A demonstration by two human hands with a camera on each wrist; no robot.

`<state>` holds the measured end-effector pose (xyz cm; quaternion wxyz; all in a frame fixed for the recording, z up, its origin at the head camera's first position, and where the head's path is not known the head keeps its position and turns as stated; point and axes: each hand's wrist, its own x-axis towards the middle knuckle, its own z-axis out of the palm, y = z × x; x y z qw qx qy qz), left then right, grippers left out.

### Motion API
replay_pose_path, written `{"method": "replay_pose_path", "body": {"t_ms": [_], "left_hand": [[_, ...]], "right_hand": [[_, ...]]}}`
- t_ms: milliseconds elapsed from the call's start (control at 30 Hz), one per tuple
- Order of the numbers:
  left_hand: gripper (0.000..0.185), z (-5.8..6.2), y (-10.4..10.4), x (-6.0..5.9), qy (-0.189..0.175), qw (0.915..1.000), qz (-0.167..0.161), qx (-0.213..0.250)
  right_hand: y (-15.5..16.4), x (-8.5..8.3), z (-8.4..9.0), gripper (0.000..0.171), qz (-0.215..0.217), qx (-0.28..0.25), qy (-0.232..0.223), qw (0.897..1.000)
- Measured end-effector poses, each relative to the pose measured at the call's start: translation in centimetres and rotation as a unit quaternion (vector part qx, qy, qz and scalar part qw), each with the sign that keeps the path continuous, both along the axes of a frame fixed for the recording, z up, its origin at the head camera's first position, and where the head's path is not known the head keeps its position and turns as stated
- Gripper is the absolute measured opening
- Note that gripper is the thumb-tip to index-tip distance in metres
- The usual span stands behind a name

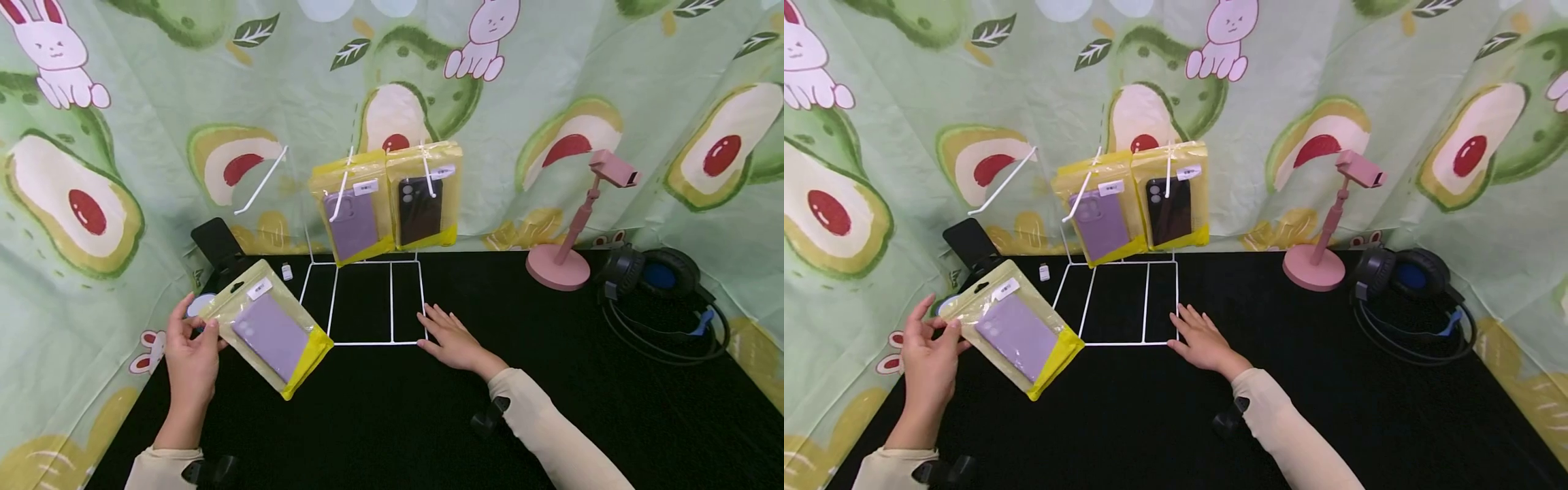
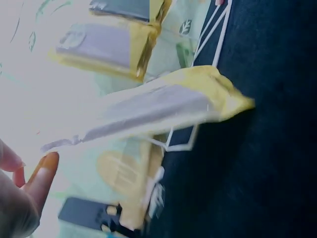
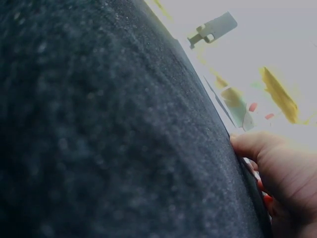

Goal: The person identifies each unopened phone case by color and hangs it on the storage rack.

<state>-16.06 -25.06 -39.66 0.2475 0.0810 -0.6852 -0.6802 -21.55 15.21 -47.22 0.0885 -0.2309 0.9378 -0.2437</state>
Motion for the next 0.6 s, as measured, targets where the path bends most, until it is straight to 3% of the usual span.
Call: {"method": "replay_pose_path", "body": {"t_ms": [167, 367, 600], "left_hand": [[0.049, 1.0, 1.7, -1.3, 0.021, 0.9980, -0.025, -0.054], [0.049, 2.9, 4.1, -2.2, 0.031, 0.9965, -0.059, -0.051], [0.046, 5.8, 6.7, -2.3, 0.079, 0.9897, -0.117, -0.025]], "right_hand": [[-0.1, 0.1, 0.0, 0.058, -0.002, 0.004, 0.000, 1.000], [-0.1, 0.0, -0.2, 0.058, -0.002, 0.007, 0.001, 1.000], [-0.1, 0.0, 0.0, 0.058, -0.003, 0.009, 0.000, 1.000]]}}
